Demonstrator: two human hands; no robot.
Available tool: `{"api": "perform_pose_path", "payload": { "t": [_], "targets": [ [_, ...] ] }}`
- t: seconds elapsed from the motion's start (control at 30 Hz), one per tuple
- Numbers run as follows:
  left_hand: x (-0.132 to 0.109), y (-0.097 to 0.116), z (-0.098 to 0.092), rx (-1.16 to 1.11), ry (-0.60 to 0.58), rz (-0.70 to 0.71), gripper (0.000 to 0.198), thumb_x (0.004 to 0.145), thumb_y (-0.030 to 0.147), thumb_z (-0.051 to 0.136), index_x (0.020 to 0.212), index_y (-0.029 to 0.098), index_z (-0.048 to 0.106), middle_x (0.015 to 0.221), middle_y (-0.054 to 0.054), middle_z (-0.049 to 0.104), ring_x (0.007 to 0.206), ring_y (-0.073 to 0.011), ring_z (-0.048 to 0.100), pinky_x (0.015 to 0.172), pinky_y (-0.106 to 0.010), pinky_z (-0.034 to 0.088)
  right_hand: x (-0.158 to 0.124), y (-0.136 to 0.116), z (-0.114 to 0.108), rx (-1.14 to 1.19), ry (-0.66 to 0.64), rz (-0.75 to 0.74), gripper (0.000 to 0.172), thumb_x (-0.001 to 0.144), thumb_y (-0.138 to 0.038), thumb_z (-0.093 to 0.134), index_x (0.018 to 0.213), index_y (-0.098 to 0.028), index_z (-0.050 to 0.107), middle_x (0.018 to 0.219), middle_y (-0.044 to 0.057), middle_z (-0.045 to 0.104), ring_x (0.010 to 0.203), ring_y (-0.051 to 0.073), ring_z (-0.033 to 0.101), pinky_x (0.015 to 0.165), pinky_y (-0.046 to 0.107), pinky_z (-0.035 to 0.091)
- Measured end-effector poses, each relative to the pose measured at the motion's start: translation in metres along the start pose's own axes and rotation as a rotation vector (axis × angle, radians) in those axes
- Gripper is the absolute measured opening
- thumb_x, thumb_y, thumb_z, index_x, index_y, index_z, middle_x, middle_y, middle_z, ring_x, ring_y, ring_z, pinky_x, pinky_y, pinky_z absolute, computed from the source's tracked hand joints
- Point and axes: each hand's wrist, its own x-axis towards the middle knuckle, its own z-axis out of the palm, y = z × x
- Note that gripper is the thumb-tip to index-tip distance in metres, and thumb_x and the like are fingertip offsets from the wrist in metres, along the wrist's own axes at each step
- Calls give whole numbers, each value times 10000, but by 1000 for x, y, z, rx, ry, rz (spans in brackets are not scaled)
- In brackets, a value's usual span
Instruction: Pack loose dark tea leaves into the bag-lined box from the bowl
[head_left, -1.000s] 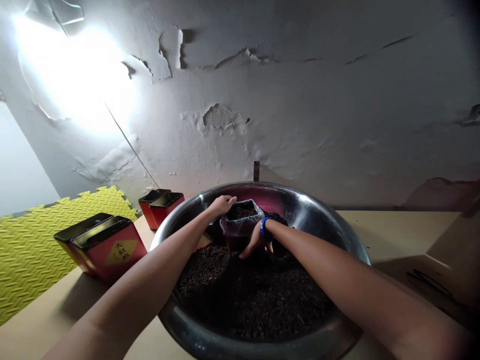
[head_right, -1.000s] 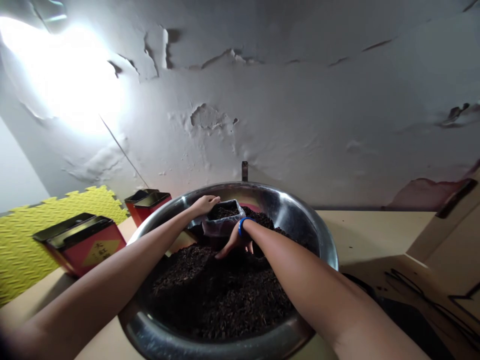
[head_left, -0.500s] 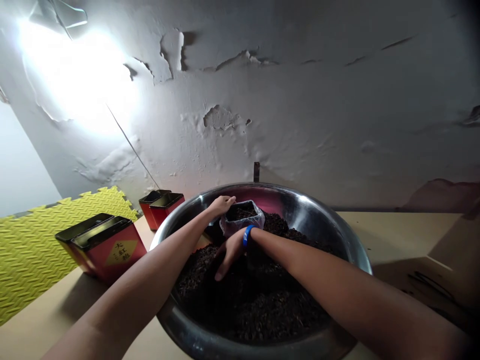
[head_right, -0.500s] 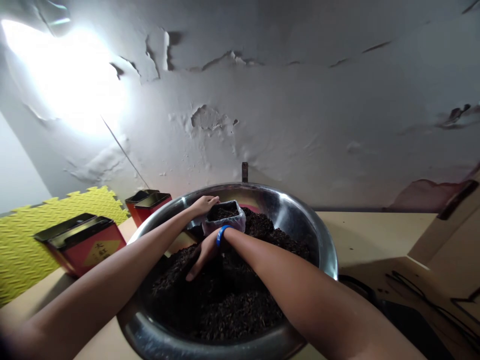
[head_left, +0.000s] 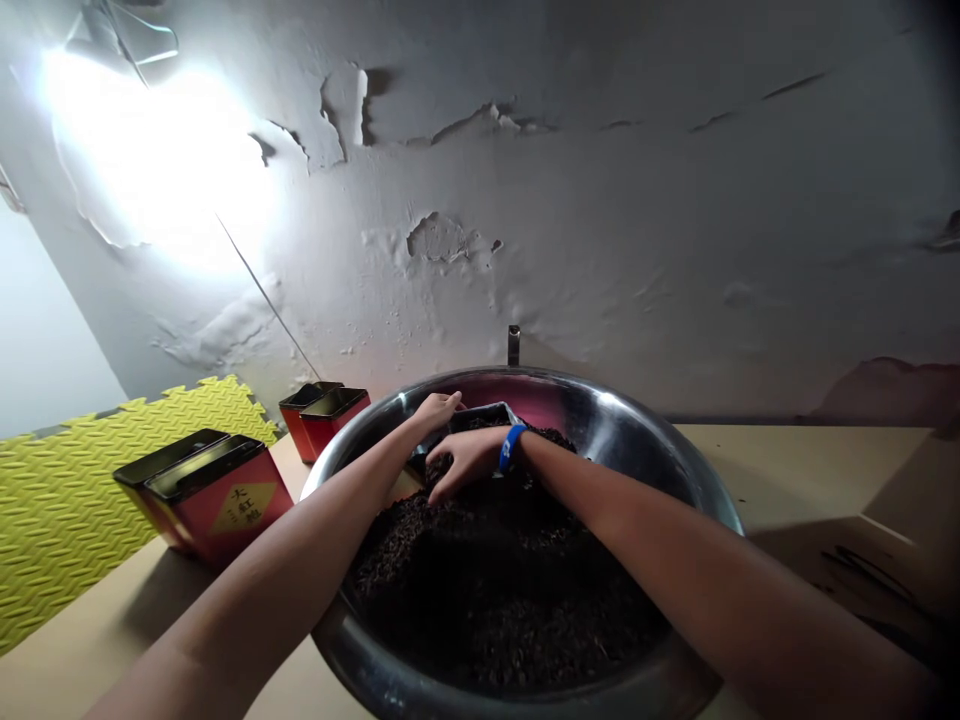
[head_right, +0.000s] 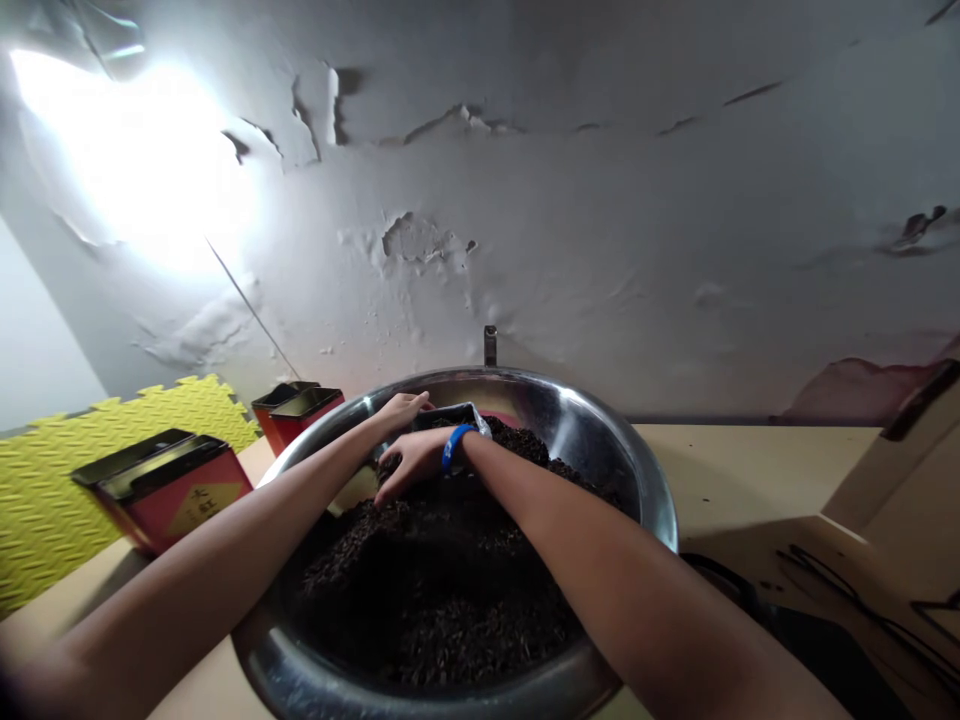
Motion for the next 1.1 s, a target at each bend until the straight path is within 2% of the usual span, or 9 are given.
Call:
{"api": "perform_pose_path", "payload": {
  "t": [0.1,0.17,0.37,0.53,0.67,0.8,0.87,1.0,1.1],
  "targets": [
    [-7,1,1,-70,-30,-21,294,749,329,463,602,117,602,538,-23,561,536,-130,478,512,-236,381,-7,7,-23,-63,157,-105,459,598,-423,662,1001,-212,607,958,-4,609,911,170,542,764,222,407],
    [-11,2,4,-118,-61,-26,209,711,282,515,581,132,582,516,-10,535,508,-122,459,488,-240,369,-11,17,-36,-64,291,-133,481,612,-423,642,1038,-206,592,987,15,607,909,167,544,763,220,407],
    [-12,10,18,-191,-85,-40,216,707,312,521,597,131,565,458,8,441,445,-104,398,438,-236,310,-3,46,-44,-165,708,8,475,635,-439,611,1019,-162,574,1011,71,596,905,186,539,751,237,401],
    [-12,13,16,-222,-115,-37,264,685,349,558,581,108,529,453,26,417,423,-67,337,411,-202,253,4,54,-35,-288,744,34,337,656,-465,592,837,-181,592,807,37,635,715,155,565,610,216,386],
    [-14,15,10,-208,-122,-64,296,682,387,560,583,109,540,469,19,444,417,-64,337,398,-196,241,7,60,-33,-291,733,8,294,647,-432,615,837,-208,607,808,17,640,713,138,567,630,204,383],
    [-12,17,6,-138,-116,-123,290,726,389,515,685,115,601,483,19,462,407,-63,331,391,-194,240,7,65,-35,-279,743,24,257,695,-429,573,833,-218,623,788,11,643,692,125,569,619,193,383],
    [-8,16,4,-107,-89,-125,310,747,402,485,744,123,621,481,22,456,398,-62,316,384,-193,234,4,64,-38,-281,791,42,250,744,-415,520,838,-213,632,793,17,645,694,121,567,609,188,377],
    [0,13,-2,45,59,-74,309,750,400,478,824,150,643,530,4,500,447,-81,391,403,-183,294,-4,60,-46,-329,919,63,236,786,-338,452,839,-214,646,793,14,647,710,119,554,609,193,354],
    [2,12,-8,117,96,-121,327,760,409,452,885,173,641,581,-10,538,486,-99,448,419,-184,339,-10,58,-53,-371,923,47,287,798,-357,420,778,-194,656,705,15,635,649,114,537,575,201,332]
  ]
}}
